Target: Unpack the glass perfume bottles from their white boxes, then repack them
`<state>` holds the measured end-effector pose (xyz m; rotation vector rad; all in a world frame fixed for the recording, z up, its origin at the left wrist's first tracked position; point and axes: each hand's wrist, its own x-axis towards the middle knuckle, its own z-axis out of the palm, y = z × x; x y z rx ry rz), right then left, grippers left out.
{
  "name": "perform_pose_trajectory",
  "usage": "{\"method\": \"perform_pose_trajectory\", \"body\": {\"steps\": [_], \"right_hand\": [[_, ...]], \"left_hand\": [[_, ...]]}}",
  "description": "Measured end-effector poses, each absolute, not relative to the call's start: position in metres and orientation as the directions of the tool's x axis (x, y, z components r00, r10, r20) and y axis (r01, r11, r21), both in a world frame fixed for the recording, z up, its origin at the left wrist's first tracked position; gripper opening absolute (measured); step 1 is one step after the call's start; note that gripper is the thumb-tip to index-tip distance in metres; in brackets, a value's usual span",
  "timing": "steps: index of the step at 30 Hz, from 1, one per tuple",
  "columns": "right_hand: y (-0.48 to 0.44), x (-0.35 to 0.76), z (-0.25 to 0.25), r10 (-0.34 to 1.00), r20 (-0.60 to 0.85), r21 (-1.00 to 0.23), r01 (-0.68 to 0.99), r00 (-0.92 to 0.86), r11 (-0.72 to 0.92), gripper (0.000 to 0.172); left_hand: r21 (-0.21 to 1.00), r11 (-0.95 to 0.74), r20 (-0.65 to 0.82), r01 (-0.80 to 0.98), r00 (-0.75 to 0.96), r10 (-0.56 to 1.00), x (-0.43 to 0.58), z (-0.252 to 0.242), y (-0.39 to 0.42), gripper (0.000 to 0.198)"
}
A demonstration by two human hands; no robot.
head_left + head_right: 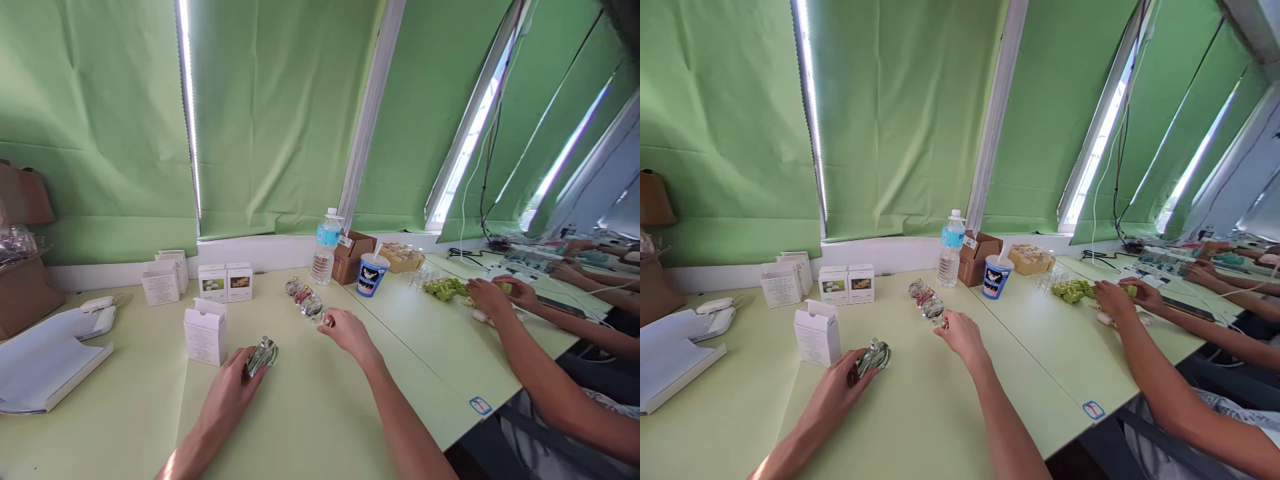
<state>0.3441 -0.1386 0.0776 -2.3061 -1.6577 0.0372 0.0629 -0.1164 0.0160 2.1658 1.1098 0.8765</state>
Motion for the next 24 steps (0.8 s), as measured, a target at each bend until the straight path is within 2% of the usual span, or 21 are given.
{"method": "perform_pose_trajectory", "body": {"steps": [4,8,15,20,24], "right_hand": [[-0.133,0.36,0.065,0.911,0.107,-0.196,0.907,0.398,-0.374,0.012],[-0.129,0.37,0.057,0.906,0.052,-0.157,0.899,0.42,-0.408,0.02],[-0.13,0.379,0.05,0.917,-0.004,-0.175,0.902,0.399,-0.394,0.029],[-0.136,0.38,0.056,0.914,0.047,-0.23,0.894,0.404,-0.384,0.027],[-0.14,0.366,0.075,0.892,0.191,-0.301,0.889,0.41,-0.344,0.031]], "left_hand": [[0.709,-0.503,0.286,0.495,0.45,0.846,0.061,0.018,-0.118,0.034],[0.707,-0.504,0.289,0.495,0.449,0.846,0.061,0.018,-0.118,0.034],[0.705,-0.512,0.305,0.49,0.443,0.843,0.062,0.017,-0.117,0.034],[0.702,-0.511,0.309,0.496,0.434,0.846,0.062,0.018,-0.117,0.035],[0.701,-0.509,0.304,0.501,0.435,0.847,0.062,0.019,-0.117,0.034]]}}
